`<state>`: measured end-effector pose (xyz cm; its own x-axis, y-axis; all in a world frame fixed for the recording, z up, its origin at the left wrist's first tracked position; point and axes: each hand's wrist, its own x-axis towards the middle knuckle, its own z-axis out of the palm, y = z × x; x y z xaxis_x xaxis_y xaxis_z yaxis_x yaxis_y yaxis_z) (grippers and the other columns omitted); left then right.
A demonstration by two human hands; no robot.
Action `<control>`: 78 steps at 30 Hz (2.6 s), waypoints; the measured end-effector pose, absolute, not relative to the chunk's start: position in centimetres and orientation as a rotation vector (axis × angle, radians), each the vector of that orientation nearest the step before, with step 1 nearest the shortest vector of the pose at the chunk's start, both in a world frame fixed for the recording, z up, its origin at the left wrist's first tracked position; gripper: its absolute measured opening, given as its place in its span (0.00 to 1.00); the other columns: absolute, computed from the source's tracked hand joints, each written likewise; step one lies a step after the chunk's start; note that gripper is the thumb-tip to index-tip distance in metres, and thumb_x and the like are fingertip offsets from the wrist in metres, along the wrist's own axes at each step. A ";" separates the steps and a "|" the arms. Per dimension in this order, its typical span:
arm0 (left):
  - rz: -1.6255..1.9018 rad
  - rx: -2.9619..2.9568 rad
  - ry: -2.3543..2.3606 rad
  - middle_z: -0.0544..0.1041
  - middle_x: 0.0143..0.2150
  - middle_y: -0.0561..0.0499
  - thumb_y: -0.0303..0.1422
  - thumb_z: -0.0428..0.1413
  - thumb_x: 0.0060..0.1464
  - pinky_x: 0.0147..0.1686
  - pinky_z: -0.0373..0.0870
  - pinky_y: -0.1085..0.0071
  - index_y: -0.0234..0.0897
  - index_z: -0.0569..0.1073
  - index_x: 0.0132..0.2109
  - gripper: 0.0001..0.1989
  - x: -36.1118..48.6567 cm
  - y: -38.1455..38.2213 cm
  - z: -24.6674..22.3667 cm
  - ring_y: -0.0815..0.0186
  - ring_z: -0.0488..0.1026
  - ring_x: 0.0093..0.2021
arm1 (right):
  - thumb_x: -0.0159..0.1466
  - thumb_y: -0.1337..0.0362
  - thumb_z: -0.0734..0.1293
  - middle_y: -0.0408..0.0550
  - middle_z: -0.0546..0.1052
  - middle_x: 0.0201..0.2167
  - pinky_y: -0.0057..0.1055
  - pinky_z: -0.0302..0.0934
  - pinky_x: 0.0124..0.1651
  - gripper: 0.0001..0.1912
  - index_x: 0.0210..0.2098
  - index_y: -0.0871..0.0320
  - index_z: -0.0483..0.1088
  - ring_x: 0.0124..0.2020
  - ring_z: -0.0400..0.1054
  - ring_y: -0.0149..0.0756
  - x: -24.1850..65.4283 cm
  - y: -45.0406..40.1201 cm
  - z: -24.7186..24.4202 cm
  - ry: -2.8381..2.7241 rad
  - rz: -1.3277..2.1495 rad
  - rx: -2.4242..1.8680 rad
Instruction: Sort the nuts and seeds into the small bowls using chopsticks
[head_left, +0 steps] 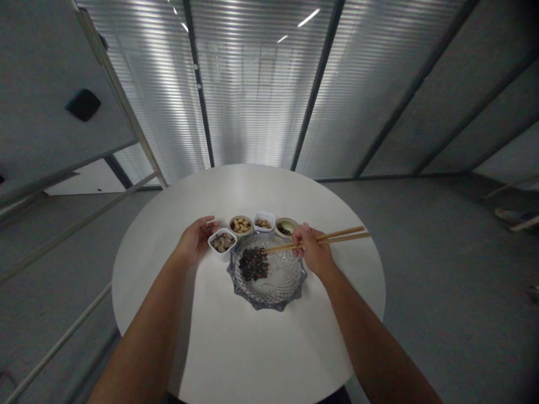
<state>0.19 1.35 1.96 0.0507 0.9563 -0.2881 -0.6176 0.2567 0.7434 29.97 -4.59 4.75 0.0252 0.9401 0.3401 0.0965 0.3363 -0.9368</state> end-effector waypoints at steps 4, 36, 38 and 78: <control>1.265 0.508 0.855 0.78 0.33 0.44 0.28 0.57 0.51 0.30 0.72 0.67 0.32 0.75 0.40 0.08 0.0 1.4 1.7 0.62 0.76 0.30 | 0.63 0.41 0.56 0.39 0.62 0.08 0.26 0.50 0.16 0.30 0.16 0.57 0.64 0.11 0.57 0.28 29.8 -4.7 5.0 -1.366 0.862 -1.043; 1.263 0.436 0.846 0.78 0.33 0.44 0.28 0.57 0.50 0.29 0.73 0.67 0.32 0.75 0.43 0.11 0.1 1.4 1.8 0.62 0.76 0.29 | 0.63 0.46 0.59 0.37 0.57 0.08 0.26 0.51 0.15 0.27 0.16 0.57 0.64 0.10 0.55 0.28 30.4 -4.7 5.5 -1.207 0.919 -0.878; 1.263 0.459 0.850 0.78 0.33 0.44 0.28 0.57 0.51 0.30 0.73 0.67 0.32 0.75 0.42 0.10 0.1 1.5 1.8 0.62 0.76 0.29 | 0.62 0.45 0.59 0.37 0.58 0.08 0.26 0.50 0.16 0.27 0.16 0.57 0.64 0.10 0.55 0.27 29.9 -5.0 5.3 -1.240 0.957 -0.894; 1.258 0.532 0.845 0.78 0.34 0.43 0.28 0.57 0.51 0.30 0.72 0.67 0.32 0.74 0.40 0.08 0.1 1.6 1.6 0.62 0.76 0.30 | 0.66 0.47 0.56 0.39 0.63 0.12 0.26 0.52 0.18 0.25 0.20 0.57 0.64 0.15 0.57 0.27 29.9 -5.1 4.6 -1.567 0.962 -1.001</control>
